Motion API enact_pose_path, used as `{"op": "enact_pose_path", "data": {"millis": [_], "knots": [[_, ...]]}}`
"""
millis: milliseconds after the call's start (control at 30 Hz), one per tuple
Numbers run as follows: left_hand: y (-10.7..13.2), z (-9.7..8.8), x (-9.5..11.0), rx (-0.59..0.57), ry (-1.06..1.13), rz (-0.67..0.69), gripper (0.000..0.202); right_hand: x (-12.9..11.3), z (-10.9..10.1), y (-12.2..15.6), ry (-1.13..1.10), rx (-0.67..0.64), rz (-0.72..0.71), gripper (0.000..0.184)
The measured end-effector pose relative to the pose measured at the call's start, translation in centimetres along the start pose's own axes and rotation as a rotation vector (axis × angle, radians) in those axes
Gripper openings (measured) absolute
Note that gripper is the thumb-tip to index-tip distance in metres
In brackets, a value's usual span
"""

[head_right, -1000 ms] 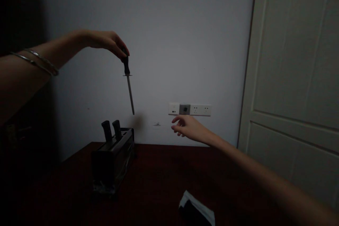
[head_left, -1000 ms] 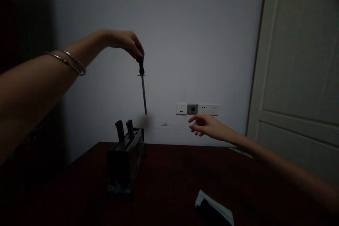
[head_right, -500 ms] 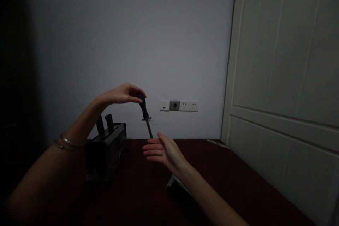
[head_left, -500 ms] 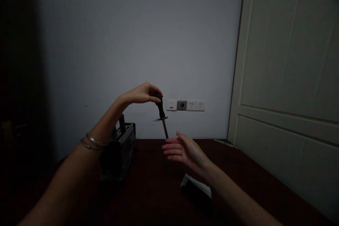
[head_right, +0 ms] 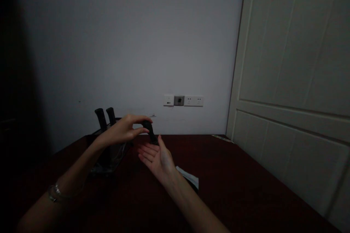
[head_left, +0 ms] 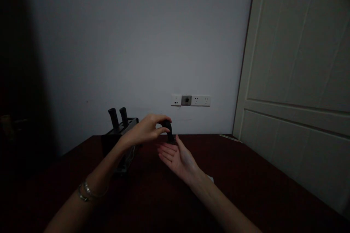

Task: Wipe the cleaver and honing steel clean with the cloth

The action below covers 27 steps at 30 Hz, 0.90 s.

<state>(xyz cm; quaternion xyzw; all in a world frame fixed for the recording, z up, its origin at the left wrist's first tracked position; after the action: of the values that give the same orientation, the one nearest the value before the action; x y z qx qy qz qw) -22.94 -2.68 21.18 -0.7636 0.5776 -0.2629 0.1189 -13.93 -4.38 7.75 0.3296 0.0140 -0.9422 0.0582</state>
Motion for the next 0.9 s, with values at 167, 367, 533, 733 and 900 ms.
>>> {"op": "enact_pose_path", "data": {"millis": [167,367,533,733,900], "knots": [[1.7,2.9,0.5,0.058,-0.229,0.056,0.028,0.1,-1.8,-0.9,-0.078,0.045,0.014,0.039],[3.9,7.0,1.7,0.207,-0.578,0.308,0.025,-0.7,-3.1,-1.7,-0.126,0.089,-0.039,0.032],[5.6,10.0,3.1,0.357,-0.825,0.449,0.027,-1.3,-2.9,-1.8,-0.057,0.078,0.015,0.037],[7.1,14.4,2.8,0.372,-0.888,0.406,0.033,-1.3,-4.1,-1.8,0.013,0.117,-0.003,0.031],[8.0,16.9,2.2,0.253,-0.799,0.291,0.041,-1.1,-5.4,-1.6,0.089,0.018,-0.106,0.032]]}}
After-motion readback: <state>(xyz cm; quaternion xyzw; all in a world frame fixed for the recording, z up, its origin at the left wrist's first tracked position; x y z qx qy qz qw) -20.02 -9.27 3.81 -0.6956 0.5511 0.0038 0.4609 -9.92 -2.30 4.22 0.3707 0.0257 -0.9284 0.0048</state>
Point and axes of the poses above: each hand's wrist, its own y-axis away from the middle knuckle, its own z-axis out of the palm, x = y × z, the point moved 5 cm from there along -y, towards the middle knuckle, and after that the axes turned 6 degrees about -x, right-handed, at the moved point
